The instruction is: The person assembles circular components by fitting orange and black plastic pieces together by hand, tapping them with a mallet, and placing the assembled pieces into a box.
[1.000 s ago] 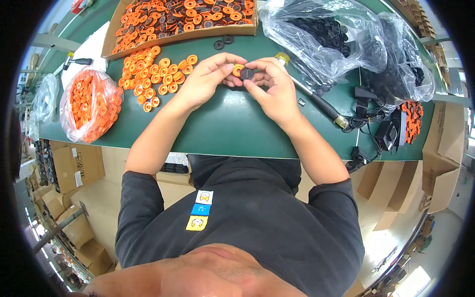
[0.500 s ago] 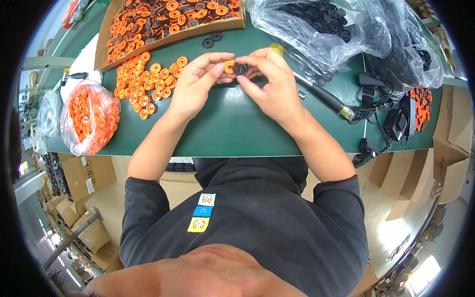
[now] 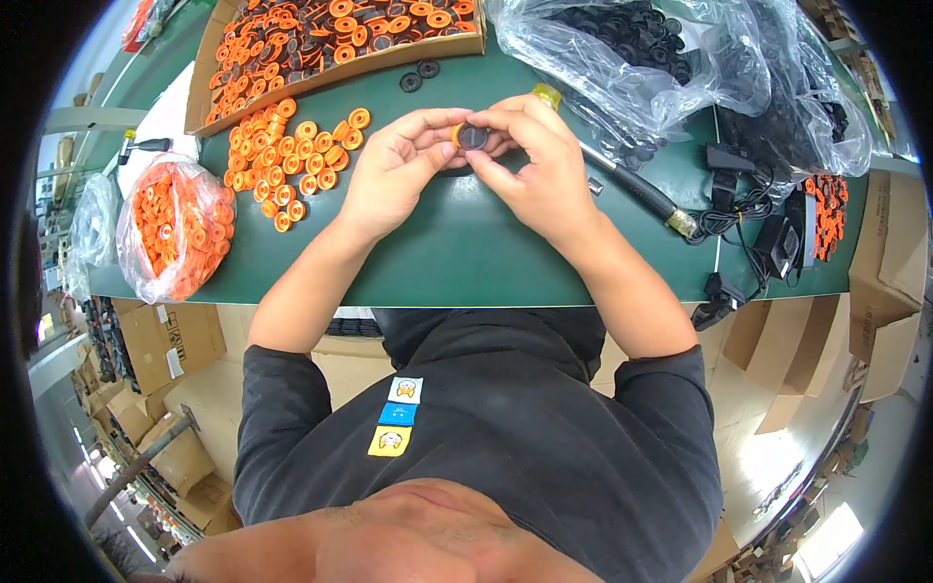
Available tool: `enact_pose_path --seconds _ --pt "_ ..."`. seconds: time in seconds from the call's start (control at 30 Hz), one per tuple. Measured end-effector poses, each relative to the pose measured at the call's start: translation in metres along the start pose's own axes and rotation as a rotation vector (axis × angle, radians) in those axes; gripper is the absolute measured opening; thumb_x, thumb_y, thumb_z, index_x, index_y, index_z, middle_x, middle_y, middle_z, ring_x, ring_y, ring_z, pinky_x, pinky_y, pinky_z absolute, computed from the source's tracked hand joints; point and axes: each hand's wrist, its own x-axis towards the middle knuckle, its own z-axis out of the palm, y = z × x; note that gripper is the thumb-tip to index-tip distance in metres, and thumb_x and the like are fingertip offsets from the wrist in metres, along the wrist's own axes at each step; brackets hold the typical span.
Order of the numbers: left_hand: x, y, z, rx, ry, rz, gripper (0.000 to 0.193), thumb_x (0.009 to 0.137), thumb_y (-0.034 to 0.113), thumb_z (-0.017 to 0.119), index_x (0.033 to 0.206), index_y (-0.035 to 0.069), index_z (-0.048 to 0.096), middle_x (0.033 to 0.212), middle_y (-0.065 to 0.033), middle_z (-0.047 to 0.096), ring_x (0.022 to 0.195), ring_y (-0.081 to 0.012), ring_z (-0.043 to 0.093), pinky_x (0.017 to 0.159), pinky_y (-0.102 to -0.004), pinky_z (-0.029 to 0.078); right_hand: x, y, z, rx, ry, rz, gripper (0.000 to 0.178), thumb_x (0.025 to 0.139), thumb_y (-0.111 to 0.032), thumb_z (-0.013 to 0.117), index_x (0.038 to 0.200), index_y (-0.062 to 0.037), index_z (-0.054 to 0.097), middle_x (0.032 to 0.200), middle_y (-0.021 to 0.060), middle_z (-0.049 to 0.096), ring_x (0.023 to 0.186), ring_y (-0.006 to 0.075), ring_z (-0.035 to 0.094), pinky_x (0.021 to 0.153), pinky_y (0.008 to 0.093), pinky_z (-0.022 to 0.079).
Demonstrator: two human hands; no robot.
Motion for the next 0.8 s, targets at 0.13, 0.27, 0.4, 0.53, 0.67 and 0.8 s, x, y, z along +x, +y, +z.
enact_pose_path --seconds 0.13,0.27,0.4,0.53,0.67,0.8 --pt "0.0006 0.0005 0.0005 0.023 -0.012 0.004 0.033 0.101 -0.004 0.048 0.133 -0.004 0.056 0.120 -0.0134 0.067 0.109 -0.0166 0.065 0.097 -0.0300 0.053 0.0009 -0.0026 -0.0009 -0.028 -0.011 -0.006 0.033 0.077 0.007 0.077 0.109 0.0006 0.071 0.105 0.0100 0.063 0.080 0.0138 0.066 0.071 0.0253 0.057" --pt "0.0006 -0.0020 0.0010 0.033 -0.007 -0.005 0.033 0.101 -0.004 0.047 0.133 -0.005 0.056 0.120 -0.0132 0.067 0.108 -0.0162 0.065 0.096 -0.0296 0.054 0.0003 -0.0025 -0.0018 -0.046 -0.034 -0.008 0.033 0.078 0.005 0.076 0.110 0.0003 0.071 0.103 0.0098 0.063 0.080 0.0150 0.065 0.073 0.0265 0.057" --pt "0.0005 -0.0037 0.0009 0.056 -0.001 -0.025 0.033 0.101 -0.005 0.046 0.133 -0.005 0.056 0.120 -0.0131 0.067 0.107 -0.0157 0.065 0.096 -0.0290 0.054 0.0002 -0.0029 -0.0010 -0.054 -0.053 -0.005 0.034 0.078 0.004 0.076 0.112 0.0003 0.071 0.101 0.0093 0.063 0.081 0.0157 0.064 0.074 0.0272 0.056" --pt "0.0007 -0.0032 -0.0002 0.069 0.005 -0.041 0.035 0.101 -0.005 0.046 0.134 -0.005 0.055 0.120 -0.0130 0.067 0.106 -0.0149 0.065 0.094 -0.0281 0.054 -0.0005 -0.0022 -0.0016 -0.053 -0.045 -0.001 0.035 0.078 0.004 0.076 0.113 -0.0005 0.071 0.100 0.0085 0.062 0.081 0.0158 0.064 0.074 0.0271 0.056" --pt "0.0001 -0.0008 0.0009 0.061 0.017 -0.058 0.035 0.101 -0.006 0.047 0.135 -0.006 0.055 0.121 -0.0127 0.067 0.106 -0.0148 0.066 0.093 -0.0275 0.055 -0.0015 0.0009 -0.0017 -0.085 -0.063 -0.005 0.036 0.079 0.002 0.077 0.114 -0.0029 0.072 0.100 0.0086 0.062 0.082 0.0172 0.065 0.073 0.0283 0.056" --pt "-0.0001 -0.0008 0.0020 0.080 0.027 -0.082 0.033 0.101 -0.002 0.051 0.134 -0.007 0.056 0.121 -0.0141 0.068 0.110 -0.0174 0.066 0.095 -0.0296 0.054 -0.0011 -0.0016 -0.0041 -0.113 -0.088 -0.009 0.033 0.080 -0.002 0.077 0.113 -0.0041 0.072 0.100 0.0095 0.062 0.084 0.0212 0.066 0.073 0.0315 0.056"
